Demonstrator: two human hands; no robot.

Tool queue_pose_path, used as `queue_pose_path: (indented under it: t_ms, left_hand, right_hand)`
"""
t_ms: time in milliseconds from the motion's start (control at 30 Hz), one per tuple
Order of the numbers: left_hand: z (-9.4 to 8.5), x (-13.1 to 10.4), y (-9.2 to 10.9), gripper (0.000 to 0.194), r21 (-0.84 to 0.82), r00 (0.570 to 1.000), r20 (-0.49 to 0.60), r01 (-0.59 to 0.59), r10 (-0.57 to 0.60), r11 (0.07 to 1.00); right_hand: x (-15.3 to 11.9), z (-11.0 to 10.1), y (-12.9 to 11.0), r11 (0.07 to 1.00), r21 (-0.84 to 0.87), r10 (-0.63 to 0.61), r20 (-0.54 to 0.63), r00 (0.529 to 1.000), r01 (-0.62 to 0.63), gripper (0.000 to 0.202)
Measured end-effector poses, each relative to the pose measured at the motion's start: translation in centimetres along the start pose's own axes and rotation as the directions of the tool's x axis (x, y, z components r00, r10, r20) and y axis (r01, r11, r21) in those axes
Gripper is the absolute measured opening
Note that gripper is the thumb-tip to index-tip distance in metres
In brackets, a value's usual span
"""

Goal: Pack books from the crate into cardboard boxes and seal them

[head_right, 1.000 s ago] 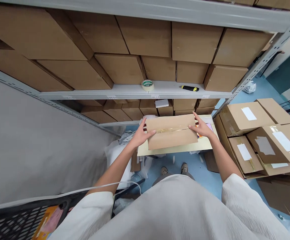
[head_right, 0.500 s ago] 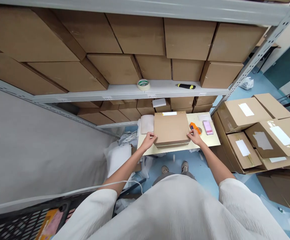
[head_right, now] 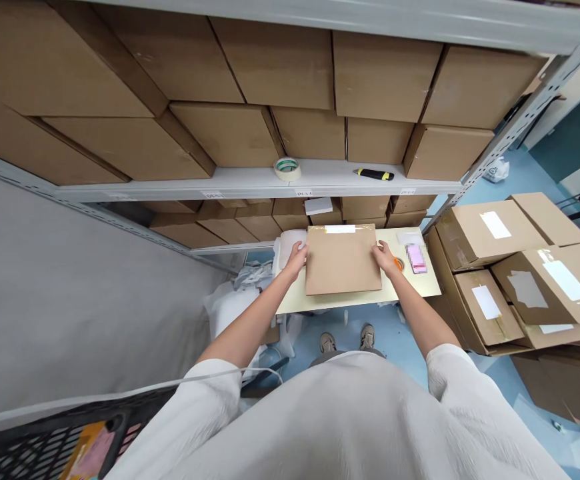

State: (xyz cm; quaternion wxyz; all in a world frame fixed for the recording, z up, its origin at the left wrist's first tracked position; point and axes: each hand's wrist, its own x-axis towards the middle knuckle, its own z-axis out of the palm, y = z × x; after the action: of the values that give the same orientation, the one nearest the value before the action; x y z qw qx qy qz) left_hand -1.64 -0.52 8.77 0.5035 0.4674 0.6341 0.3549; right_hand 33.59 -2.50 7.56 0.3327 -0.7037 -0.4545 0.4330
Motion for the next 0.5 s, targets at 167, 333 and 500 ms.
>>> queue_pose_path:
  t_ms: [167, 333, 500]
  left_hand:
    - [-1.8, -0.7, 2.3, 0.066, -0.175, 0.996, -0.069, 0.042, -0.055, 0.984]
    - [-2.2, -1.5, 2.4, 0.069, -0.189, 0.989, -0.079, 0.106, -0.123, 0.976]
    - [-2.2, -3.1, -0.3, 0.065, -0.031, 0.986, 0.002, 0.167, -0.167, 0.985]
  right_hand:
    - [-1.6, -1.3, -2.5, 0.994, 0.085, -0.072, -0.001, 0.997, 0.072, 0.087]
    - [-2.7, -1.6, -3.1, 0.982, 0.182, 0.041, -0.006, 0.999, -0.04, 0.086]
    - [-3.6, -1.9, -0.9, 0.995, 0.062, 0.069, 0.087, 0.994, -0.075, 0.083]
